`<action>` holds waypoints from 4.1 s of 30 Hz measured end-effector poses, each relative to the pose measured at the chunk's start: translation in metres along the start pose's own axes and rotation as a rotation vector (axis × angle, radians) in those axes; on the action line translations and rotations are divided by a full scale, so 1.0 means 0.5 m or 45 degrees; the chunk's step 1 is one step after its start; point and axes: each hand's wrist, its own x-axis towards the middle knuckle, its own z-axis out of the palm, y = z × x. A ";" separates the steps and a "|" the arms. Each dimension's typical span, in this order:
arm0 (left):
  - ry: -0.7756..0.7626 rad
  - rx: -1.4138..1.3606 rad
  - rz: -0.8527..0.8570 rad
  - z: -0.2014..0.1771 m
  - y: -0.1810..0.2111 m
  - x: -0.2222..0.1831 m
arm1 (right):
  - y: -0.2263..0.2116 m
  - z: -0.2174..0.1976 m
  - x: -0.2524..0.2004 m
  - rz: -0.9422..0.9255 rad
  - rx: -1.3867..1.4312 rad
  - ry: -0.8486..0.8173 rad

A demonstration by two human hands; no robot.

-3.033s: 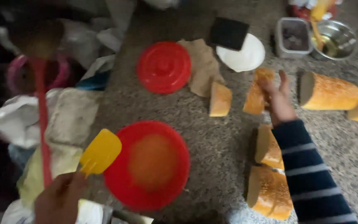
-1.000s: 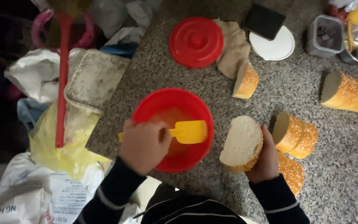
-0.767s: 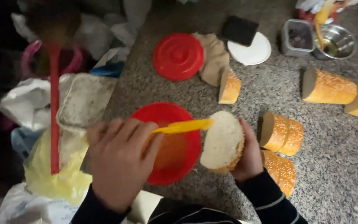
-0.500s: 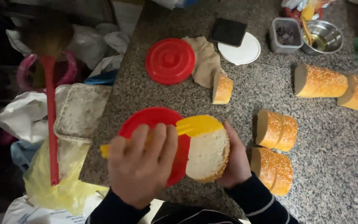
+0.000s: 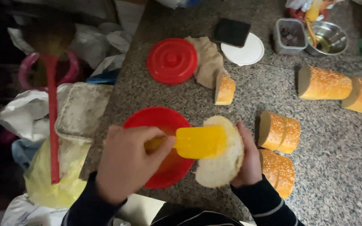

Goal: Spreading a liquid coating onto multiple slices of bread using a spatula in a bakery setting.

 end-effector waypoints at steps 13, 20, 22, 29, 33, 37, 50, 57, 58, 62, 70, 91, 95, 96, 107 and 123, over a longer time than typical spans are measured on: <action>0.240 0.275 -0.128 0.003 -0.030 0.015 | -0.004 -0.031 0.012 0.239 0.137 -0.224; -0.003 0.045 -0.100 0.034 -0.036 -0.029 | -0.021 -0.029 0.011 0.021 0.008 0.068; 0.081 0.079 -0.162 0.010 -0.027 -0.031 | -0.017 -0.039 0.013 0.142 0.063 -0.091; 0.080 0.160 -0.100 0.048 -0.082 -0.015 | -0.033 -0.069 0.030 0.098 0.060 -0.324; -0.084 0.626 -0.328 0.077 -0.096 -0.039 | -0.031 -0.121 0.064 0.036 -0.110 0.094; -0.220 0.760 -0.260 0.227 -0.117 -0.050 | -0.026 -0.173 0.087 0.056 -0.155 0.280; -1.003 0.811 -0.364 0.213 -0.026 0.005 | -0.010 -0.053 0.025 0.114 -0.274 0.218; -0.710 0.602 -0.406 0.221 -0.073 -0.037 | 0.002 -0.072 0.034 0.035 -0.328 0.179; -0.649 0.541 -0.426 0.217 -0.076 -0.043 | 0.005 -0.076 0.037 0.143 -0.235 0.111; -0.457 0.658 -0.310 0.219 -0.089 -0.053 | 0.007 -0.047 0.031 0.073 -0.236 0.176; -0.495 0.576 -0.281 0.203 -0.097 -0.067 | 0.014 -0.054 0.039 0.103 -0.170 0.303; 0.433 0.992 0.789 0.033 0.040 -0.072 | 0.007 0.015 0.072 0.183 0.155 -0.025; 0.460 1.063 0.898 -0.002 -0.022 -0.107 | -0.023 0.002 0.054 0.207 0.136 -0.001; 0.451 0.924 0.892 -0.014 -0.048 -0.109 | -0.029 0.008 0.050 0.249 0.102 -0.009; 0.178 0.813 0.944 -0.054 -0.011 0.093 | 0.005 -0.008 0.061 0.625 -0.313 -0.427; -0.085 0.277 0.432 -0.027 0.041 0.037 | -0.021 -0.032 0.045 0.188 -0.394 -0.128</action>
